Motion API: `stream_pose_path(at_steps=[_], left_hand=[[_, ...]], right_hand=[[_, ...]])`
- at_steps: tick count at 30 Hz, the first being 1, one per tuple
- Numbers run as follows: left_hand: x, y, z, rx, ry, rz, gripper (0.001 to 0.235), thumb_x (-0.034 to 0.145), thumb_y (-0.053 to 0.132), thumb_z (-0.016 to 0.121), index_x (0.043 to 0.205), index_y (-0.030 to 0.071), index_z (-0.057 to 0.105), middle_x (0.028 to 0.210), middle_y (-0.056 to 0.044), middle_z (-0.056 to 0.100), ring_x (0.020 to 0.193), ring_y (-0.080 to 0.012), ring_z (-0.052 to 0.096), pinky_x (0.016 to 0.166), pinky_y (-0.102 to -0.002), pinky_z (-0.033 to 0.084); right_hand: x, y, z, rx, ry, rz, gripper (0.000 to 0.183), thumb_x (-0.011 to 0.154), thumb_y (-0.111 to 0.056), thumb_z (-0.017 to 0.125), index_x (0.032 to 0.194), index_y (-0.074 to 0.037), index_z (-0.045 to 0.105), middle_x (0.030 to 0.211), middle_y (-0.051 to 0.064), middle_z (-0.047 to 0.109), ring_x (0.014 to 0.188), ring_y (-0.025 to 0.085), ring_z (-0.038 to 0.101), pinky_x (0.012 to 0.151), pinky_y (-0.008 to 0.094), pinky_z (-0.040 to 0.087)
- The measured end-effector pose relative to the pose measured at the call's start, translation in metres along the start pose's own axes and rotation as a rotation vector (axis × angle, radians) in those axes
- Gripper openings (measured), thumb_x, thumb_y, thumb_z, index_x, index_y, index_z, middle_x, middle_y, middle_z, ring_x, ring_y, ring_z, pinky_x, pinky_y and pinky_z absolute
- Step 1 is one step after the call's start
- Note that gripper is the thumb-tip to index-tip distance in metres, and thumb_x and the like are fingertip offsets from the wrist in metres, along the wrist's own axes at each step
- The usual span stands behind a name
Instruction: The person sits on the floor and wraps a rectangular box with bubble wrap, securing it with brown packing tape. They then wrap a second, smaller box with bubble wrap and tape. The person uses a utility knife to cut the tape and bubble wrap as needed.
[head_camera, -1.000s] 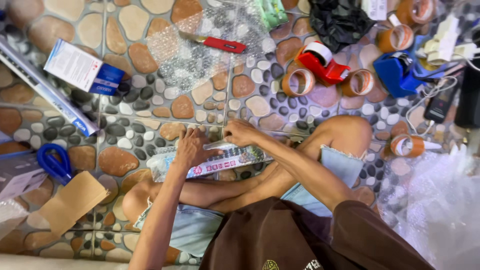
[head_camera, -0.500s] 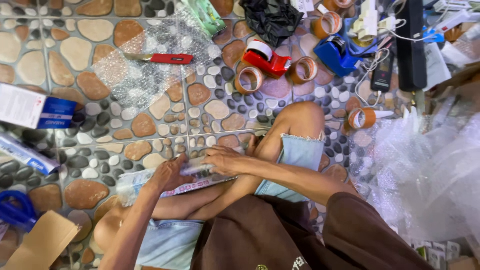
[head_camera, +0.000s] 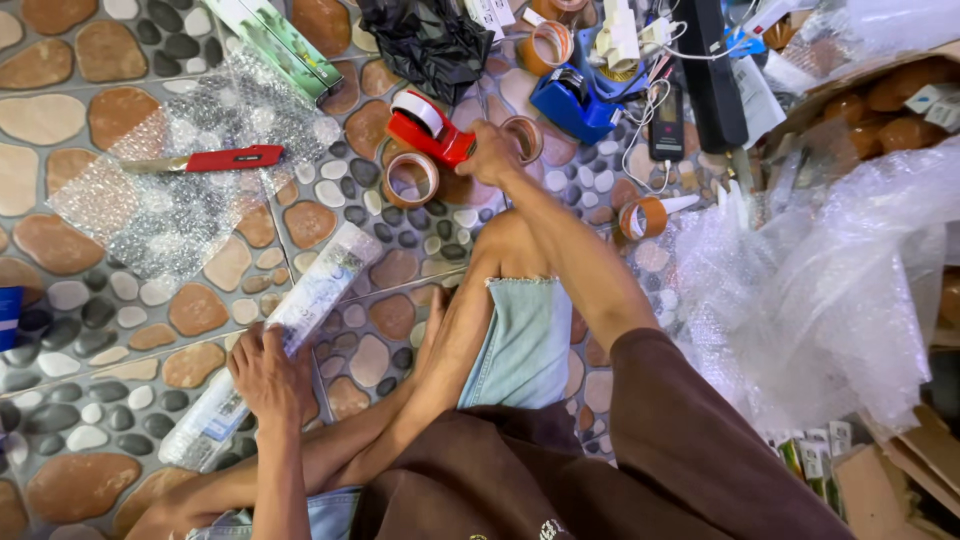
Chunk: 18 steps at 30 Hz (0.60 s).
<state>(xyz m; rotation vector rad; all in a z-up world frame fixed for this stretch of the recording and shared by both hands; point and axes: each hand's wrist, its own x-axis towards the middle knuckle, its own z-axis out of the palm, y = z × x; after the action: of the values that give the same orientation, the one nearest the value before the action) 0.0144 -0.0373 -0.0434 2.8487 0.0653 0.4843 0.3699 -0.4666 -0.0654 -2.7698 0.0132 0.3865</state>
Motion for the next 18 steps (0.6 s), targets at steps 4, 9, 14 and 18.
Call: stream_pose_path(at_steps=[4, 9, 14, 18], left_hand=[[0.001, 0.016, 0.001, 0.001, 0.149, -0.017, 0.05, 0.075, 0.03, 0.092, 0.111, 0.007, 0.065, 0.122, -0.015, 0.063, 0.112, -0.0359, 0.063, 0.101, -0.046, 0.047], [0.004, 0.029, -0.003, 0.048, 0.173, -0.156, 0.051, 0.072, 0.025, 0.093, 0.11, 0.006, 0.066, 0.123, -0.015, 0.065, 0.111, -0.0352, 0.061, 0.101, -0.045, 0.044], [0.012, 0.03, -0.004, 0.062, 0.218, -0.202, 0.047, 0.072, 0.027, 0.093, 0.103, 0.004, 0.065, 0.123, -0.02, 0.064, 0.112, -0.0378, 0.061, 0.099, -0.049, 0.045], [0.017, 0.03, -0.006, 0.06, 0.289, -0.214, 0.039, 0.086, 0.033, 0.083, 0.102, 0.004, 0.064, 0.12, -0.021, 0.063, 0.109, -0.0385, 0.062, 0.097, -0.049, 0.045]], right_hand=[[-0.032, -0.042, 0.026, 0.115, 0.056, 0.049, 0.072, 0.058, -0.042, 0.101, 0.12, -0.025, 0.068, 0.115, 0.002, 0.071, 0.116, 0.029, 0.072, 0.098, 0.045, 0.059], [-0.092, -0.106, 0.035, 0.316, 0.059, 0.04, 0.06, 0.075, -0.027, 0.091, 0.125, -0.02, 0.06, 0.126, 0.01, 0.065, 0.126, 0.036, 0.066, 0.109, 0.051, 0.051], [-0.095, -0.115, 0.047, 0.536, 0.119, 0.03, 0.046, 0.076, -0.036, 0.094, 0.109, -0.015, 0.069, 0.117, 0.017, 0.071, 0.118, 0.04, 0.069, 0.1, 0.048, 0.058], [-0.079, -0.091, 0.057, 0.821, 0.074, 0.052, 0.028, 0.095, -0.024, 0.079, 0.107, 0.001, 0.074, 0.105, 0.021, 0.066, 0.084, 0.031, 0.074, 0.058, 0.035, 0.067]])
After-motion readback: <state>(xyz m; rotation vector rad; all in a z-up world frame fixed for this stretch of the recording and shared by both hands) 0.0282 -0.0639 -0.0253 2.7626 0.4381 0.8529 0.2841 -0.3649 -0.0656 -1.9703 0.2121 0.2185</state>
